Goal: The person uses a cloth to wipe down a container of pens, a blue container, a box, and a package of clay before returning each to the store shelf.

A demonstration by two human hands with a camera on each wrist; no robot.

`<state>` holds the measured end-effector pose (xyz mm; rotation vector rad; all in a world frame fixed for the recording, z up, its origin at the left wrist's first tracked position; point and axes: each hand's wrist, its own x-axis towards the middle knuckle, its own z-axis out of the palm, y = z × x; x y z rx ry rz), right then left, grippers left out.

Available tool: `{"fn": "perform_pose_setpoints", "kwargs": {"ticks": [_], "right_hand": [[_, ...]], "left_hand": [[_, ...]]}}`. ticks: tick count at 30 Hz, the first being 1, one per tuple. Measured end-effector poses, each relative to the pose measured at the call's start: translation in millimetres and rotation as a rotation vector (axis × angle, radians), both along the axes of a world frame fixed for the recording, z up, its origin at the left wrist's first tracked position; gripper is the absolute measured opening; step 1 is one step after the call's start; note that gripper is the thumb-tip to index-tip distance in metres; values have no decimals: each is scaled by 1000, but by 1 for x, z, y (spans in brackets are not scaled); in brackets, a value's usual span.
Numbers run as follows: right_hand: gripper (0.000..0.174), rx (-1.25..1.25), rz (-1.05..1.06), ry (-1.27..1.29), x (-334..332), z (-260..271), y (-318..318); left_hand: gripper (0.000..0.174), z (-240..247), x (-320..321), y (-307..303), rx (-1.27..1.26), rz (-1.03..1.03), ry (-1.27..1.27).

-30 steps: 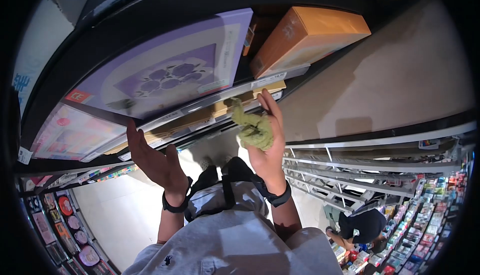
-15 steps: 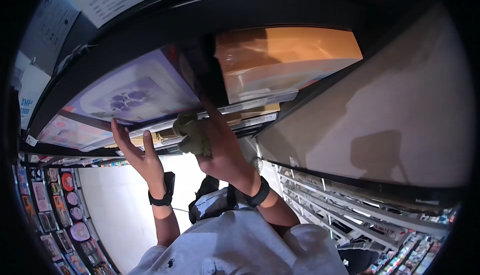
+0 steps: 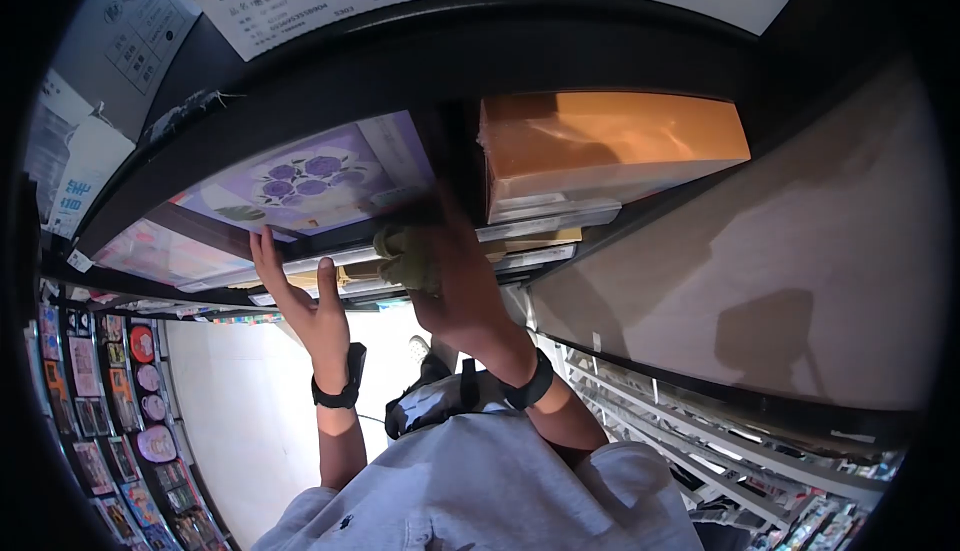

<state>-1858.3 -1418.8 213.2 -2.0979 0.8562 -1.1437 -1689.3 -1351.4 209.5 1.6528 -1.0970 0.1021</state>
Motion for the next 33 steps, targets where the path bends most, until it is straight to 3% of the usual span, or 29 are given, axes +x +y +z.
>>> {"fn": "perform_pose_setpoints", "kwargs": {"ticks": [3,6,9,10,12,13,14,15,20,22,23,26,27,29,30,31,32,33], "right_hand": [[50,71,-38,-15,-1,5,3],[48,-64,-62,18,-7,9,13],[37,-47,-63,-204,-36,11,33],[37,-54,-72,-203,-48,7,38],[32,127,-207,-567,-72,2,45],[32,124,-215,-567,-81,3,45],[33,27,-353,-502,-89,4,43],[35,-80,-489,-441,-96,7,37],[36,-79,-485,-398,-121,14,30],[37,-24,-391,-456,-125,13,23],[41,-23,-359,-428,-131,13,20],[46,45,-290,-511,-136,17,16],[46,193,-327,-475,-139,12,23],[45,214,-311,-408,-148,9,23],[44,220,-313,-348,-151,8,26],[48,313,-331,-609,-148,-8,33],[54,138,-240,-576,-159,-37,36],[58,47,-259,-539,-162,-40,37]], "left_hand": [[59,0,1,2,-69,-39,18],[47,-8,-3,9,-193,-40,0],[35,-15,-16,20,-258,-318,90],[34,-17,-24,18,-274,-415,157],[40,0,-39,12,-126,-560,164],[45,9,-50,5,-84,-579,113],[50,15,-58,-6,-99,-646,106],[53,29,-70,-17,-93,-647,52],[62,49,-114,-54,-126,-551,-48],[57,53,-125,-62,37,-604,314],[53,41,-122,-67,27,-589,193],[45,-1,-112,-64,-104,-641,295],[45,2,-109,-62,-101,-628,298],[52,14,-106,-52,-258,-590,-204],[63,19,-108,-47,-220,-659,-56],[61,18,-109,-40,-161,-625,-77],[60,17,-111,-37,-119,-585,-100],[56,9,-110,-34,-151,-610,62]]}}
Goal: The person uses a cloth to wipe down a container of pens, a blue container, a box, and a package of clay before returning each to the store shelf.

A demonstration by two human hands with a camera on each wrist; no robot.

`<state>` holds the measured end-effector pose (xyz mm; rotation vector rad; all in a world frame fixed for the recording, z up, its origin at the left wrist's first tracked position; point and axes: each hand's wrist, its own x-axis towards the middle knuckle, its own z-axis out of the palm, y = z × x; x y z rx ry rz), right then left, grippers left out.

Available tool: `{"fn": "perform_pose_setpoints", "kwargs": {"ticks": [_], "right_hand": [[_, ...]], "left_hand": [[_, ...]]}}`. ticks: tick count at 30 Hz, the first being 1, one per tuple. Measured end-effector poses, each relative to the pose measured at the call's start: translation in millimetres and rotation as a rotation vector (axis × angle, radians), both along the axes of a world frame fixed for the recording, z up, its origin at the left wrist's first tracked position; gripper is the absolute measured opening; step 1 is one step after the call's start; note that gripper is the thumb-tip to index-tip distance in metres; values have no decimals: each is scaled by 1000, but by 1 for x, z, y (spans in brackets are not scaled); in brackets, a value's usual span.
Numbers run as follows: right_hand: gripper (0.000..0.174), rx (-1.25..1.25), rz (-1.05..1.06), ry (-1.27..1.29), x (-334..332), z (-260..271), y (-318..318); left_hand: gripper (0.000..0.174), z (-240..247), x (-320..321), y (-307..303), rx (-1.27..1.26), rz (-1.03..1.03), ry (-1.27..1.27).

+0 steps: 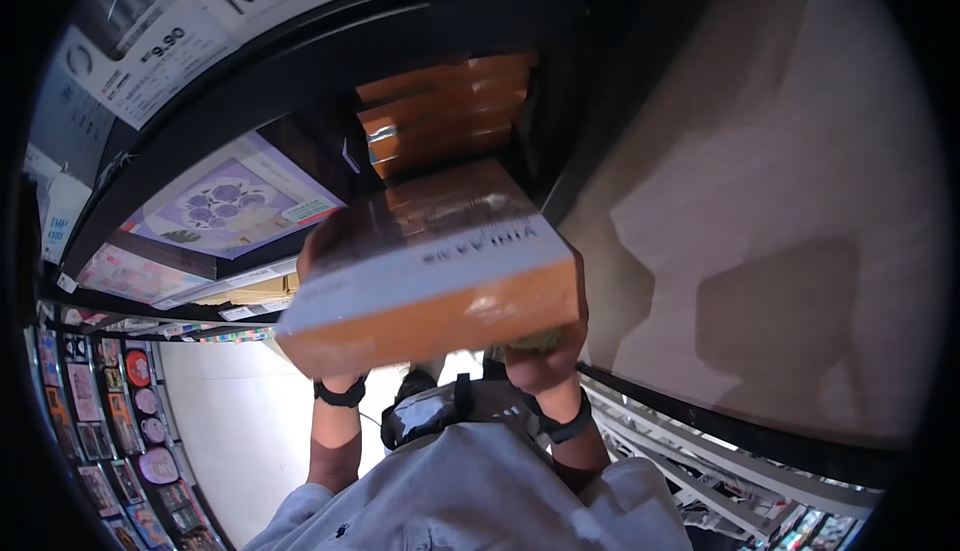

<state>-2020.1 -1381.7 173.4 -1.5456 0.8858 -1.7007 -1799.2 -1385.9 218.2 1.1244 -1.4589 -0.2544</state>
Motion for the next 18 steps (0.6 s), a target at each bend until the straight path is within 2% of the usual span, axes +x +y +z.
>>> {"fn": "perform_pose_setpoints", "kwargs": {"ticks": [1,2,3,4,5,6,7,8,9,10,11,13,14,15,16,17,18], "right_hand": [[61,-67,-37,46,-2,-2,6],[66,-34,-118,336,-15,-16,16],[70,5,-207,622,-26,-16,22],[75,-174,-237,516,-36,-12,30],[78,-138,-142,163,-20,19,25],[81,-116,-48,-191,0,51,20],[85,-72,-308,-174,10,69,33],[86,-190,-363,-68,8,77,36],[87,-220,-430,-132,15,85,43],[89,-214,-486,-142,23,91,49],[92,-202,-539,-149,29,95,56],[96,28,-308,232,33,98,79],[88,-44,-66,135,54,82,83],[75,6,55,355,74,101,90],[63,-228,70,651,90,112,95],[53,-371,134,579,109,104,104],[52,-422,156,630,120,109,109]], "left_hand": [[51,-4,2,4,25,-35,159],[40,1,9,3,-117,-44,-43],[34,6,1,10,-210,-131,128],[32,13,1,20,-265,-131,70],[31,21,4,31,-321,-137,12],[29,32,7,45,-253,-134,-17],[29,30,12,52,-265,-158,-15],[29,24,19,57,-215,-165,29],[29,19,25,66,-162,-169,74],[29,19,30,83,156,-122,176],[29,18,36,85,157,-137,183],[34,15,52,89,-66,-246,14],[41,13,64,92,-30,-292,-121],[43,19,70,94,-15,-343,-242],[42,15,79,100,49,-368,-185],[40,10,89,106,111,-393,-128],[38,8,97,113,137,-407,-3]]}}
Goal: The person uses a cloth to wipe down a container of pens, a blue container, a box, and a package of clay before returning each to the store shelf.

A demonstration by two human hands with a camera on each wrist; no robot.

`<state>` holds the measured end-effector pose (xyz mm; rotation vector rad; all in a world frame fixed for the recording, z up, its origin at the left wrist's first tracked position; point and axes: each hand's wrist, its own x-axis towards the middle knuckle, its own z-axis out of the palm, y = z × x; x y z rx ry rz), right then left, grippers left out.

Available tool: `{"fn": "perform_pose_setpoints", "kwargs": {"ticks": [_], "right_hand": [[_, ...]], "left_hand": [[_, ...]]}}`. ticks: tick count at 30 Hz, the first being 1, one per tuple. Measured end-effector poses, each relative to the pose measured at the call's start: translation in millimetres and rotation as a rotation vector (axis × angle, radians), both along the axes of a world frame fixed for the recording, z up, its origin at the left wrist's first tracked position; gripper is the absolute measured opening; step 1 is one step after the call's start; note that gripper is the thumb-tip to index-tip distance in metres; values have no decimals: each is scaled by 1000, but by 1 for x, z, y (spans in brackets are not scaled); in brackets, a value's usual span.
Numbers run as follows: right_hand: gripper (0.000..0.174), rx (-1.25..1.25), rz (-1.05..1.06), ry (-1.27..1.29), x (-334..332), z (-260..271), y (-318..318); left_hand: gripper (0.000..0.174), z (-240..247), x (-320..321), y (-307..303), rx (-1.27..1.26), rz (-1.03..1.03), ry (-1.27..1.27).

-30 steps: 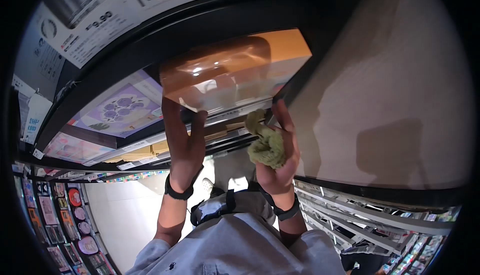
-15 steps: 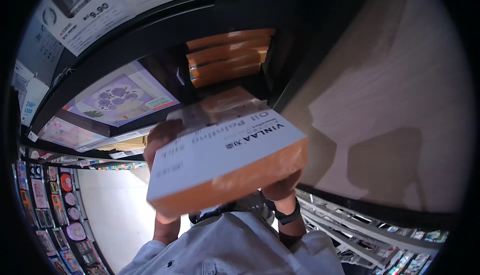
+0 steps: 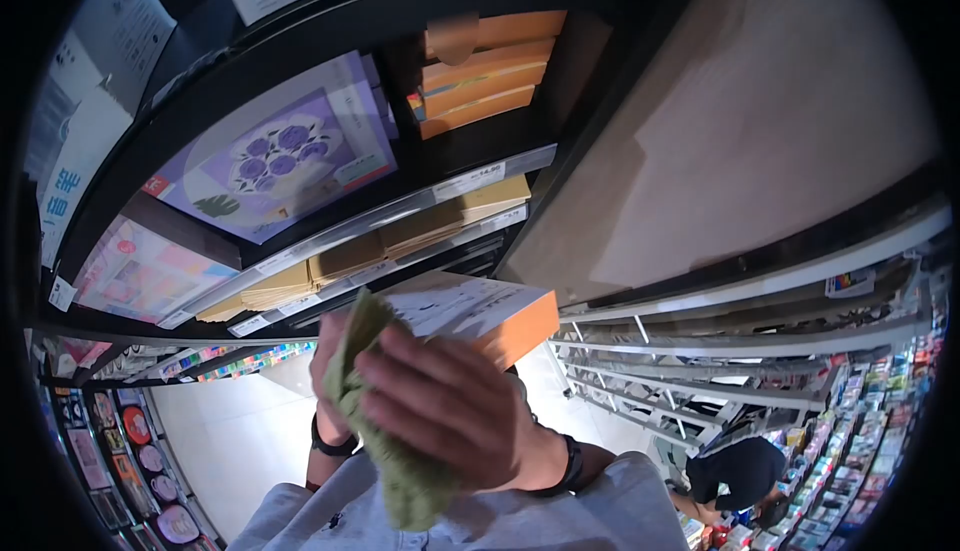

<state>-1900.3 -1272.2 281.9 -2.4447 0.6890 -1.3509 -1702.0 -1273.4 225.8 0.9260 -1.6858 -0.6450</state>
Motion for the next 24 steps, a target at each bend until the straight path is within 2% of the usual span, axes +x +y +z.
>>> {"fn": "perform_pose_setpoints", "kwargs": {"ticks": [1,3,4,5,7,9,10,11,13,14,15,18,21,22,23,24], "right_hand": [[50,-44,24,52,9,5,6],[55,77,8,6,13,0,9],[61,95,-63,13,12,-2,7],[65,92,-157,-18,14,-9,3],[57,41,-317,62,40,-24,13],[45,-188,-265,49,76,-36,27],[40,-183,-301,44,91,-34,39],[39,-168,-303,33,98,-31,41],[44,-51,-202,83,95,-31,35],[59,50,-113,84,92,-34,33],[59,54,-106,84,86,-38,30],[81,277,-233,269,70,-44,11],[80,233,-168,215,95,-50,17],[72,113,-115,133,108,-59,20],[58,80,-98,130,116,-55,25],[54,39,-94,158,114,-47,26]], "left_hand": [[42,-10,11,8,-47,44,-12],[46,-11,40,14,-162,9,-23],[44,-16,47,19,-143,16,152],[43,-20,54,26,-130,80,221],[46,-22,78,30,-158,107,45],[46,-26,86,38,-53,105,76],[46,-26,89,41,-15,85,43],[43,-22,88,49,98,106,125],[41,-14,94,61,324,204,187],[39,-21,106,62,262,184,198],[37,-29,120,62,202,162,212],[36,-29,133,61,239,241,192],[35,-19,126,56,284,255,75],[34,-17,123,53,348,258,-12],[34,-19,120,52,327,242,2],[35,-16,117,54,412,249,0]]}}
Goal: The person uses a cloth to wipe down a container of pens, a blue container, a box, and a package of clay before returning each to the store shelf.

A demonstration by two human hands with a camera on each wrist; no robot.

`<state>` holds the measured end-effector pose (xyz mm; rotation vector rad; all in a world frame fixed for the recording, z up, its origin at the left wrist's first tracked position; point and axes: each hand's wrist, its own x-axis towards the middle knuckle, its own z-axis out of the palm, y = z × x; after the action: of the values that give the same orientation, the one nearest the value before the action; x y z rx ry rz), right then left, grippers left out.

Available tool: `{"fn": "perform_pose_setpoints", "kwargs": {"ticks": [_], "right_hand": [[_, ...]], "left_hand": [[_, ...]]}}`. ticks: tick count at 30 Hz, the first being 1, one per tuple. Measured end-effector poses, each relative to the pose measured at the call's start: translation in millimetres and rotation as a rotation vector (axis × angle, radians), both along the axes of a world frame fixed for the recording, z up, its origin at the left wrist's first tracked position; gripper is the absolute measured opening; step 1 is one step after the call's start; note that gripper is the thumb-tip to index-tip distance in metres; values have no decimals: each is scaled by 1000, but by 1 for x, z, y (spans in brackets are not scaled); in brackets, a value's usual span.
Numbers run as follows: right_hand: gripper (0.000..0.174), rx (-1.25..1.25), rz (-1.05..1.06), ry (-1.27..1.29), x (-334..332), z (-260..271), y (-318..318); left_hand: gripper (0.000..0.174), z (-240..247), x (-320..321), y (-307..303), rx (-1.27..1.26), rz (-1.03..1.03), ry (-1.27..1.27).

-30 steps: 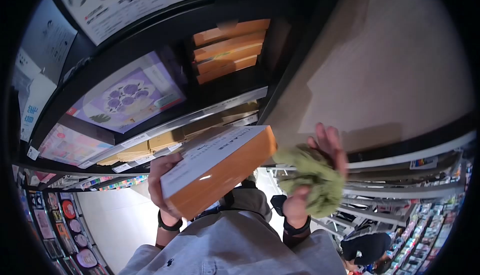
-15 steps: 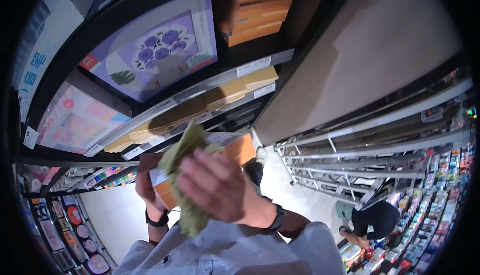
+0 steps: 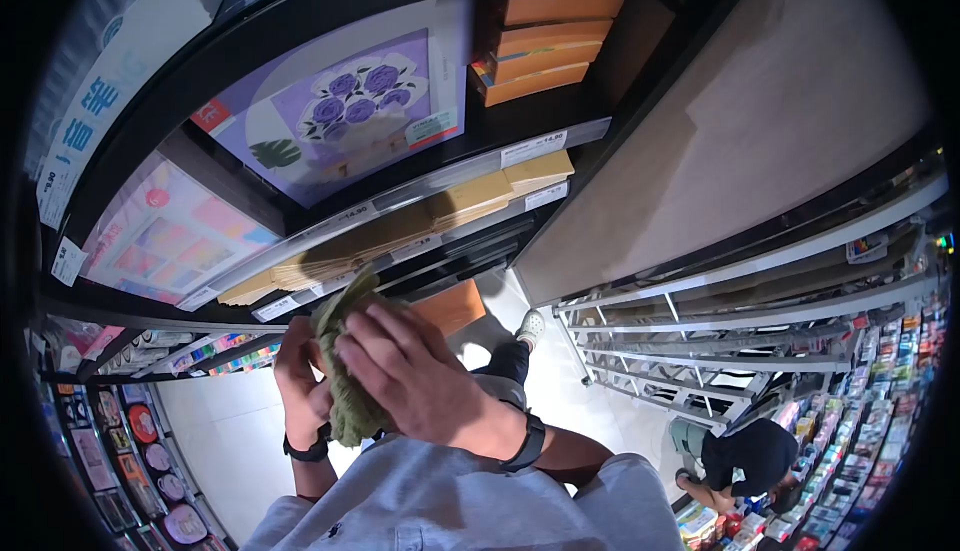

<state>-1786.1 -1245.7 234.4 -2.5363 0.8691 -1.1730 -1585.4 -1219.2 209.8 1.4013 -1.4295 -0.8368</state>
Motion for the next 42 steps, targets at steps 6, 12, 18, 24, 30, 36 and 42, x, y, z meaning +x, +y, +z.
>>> {"fn": "perform_pose_setpoints", "kwargs": {"ticks": [6,12,18,24,30,36,42], "right_hand": [[69,7,0,-9,-61,-8,-40],[54,-167,-76,8,-75,7,-45],[41,-136,68,3,-87,26,-42],[44,-93,60,9,-119,-3,-69],[38,-133,0,-27,-60,16,-26],[37,-87,160,-25,-66,9,-47],[41,2,26,24,-39,-12,-30]], "left_hand": [[35,0,-20,-5,-117,73,142],[30,-11,-67,-18,-181,58,221],[32,-16,-104,-19,-159,137,385],[31,-17,-94,-27,-276,133,140],[36,-55,-97,2,-30,278,517],[42,-45,-45,5,-287,96,227],[34,-31,-20,11,-183,93,107]]}}
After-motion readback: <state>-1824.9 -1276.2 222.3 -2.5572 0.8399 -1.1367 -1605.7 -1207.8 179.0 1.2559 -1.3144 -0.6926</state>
